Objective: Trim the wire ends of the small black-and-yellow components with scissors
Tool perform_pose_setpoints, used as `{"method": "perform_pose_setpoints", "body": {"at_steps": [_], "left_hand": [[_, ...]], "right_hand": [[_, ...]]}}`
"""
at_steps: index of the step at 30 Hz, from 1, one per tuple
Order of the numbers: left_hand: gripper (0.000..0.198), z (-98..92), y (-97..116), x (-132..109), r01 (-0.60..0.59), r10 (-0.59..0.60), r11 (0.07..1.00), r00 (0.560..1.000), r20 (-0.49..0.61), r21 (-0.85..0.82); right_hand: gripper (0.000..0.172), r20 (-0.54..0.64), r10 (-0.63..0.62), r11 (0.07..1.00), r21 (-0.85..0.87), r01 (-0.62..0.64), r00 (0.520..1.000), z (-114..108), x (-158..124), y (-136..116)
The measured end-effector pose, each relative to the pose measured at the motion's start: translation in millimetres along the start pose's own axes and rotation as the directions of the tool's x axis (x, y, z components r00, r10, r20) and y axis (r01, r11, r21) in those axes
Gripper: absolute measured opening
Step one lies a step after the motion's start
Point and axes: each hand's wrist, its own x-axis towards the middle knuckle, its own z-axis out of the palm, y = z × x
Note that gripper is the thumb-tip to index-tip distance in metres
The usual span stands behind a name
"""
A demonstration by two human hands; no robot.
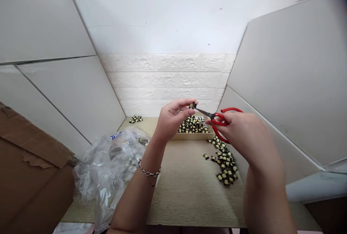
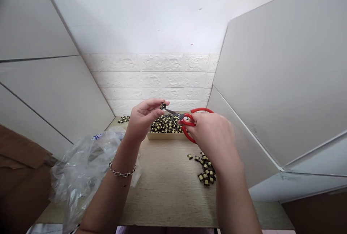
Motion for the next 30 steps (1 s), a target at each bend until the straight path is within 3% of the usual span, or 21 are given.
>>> {"method": "perform_pose_setpoints", "body": {"at_steps": [23, 30], "left_hand": [[0.023, -0.7, -0.8, -0.9, 0.011, -0.011, 0.999, 1.000, -0.004, 0.045], [0.022, -0.4, 1.2, -0.9, -0.043, 0.046, 0.979, 0.999, -0.013, 0.201]], "right_hand": [[0.039, 0.021, 0.035, 0.999, 0.026, -0.036, 0.999, -0.9, -0.7, -1.8], [0.040, 0.031, 0.065, 0.998, 0.002, -0.065, 0.997, -1.6, -2.7, -1.4]]}}
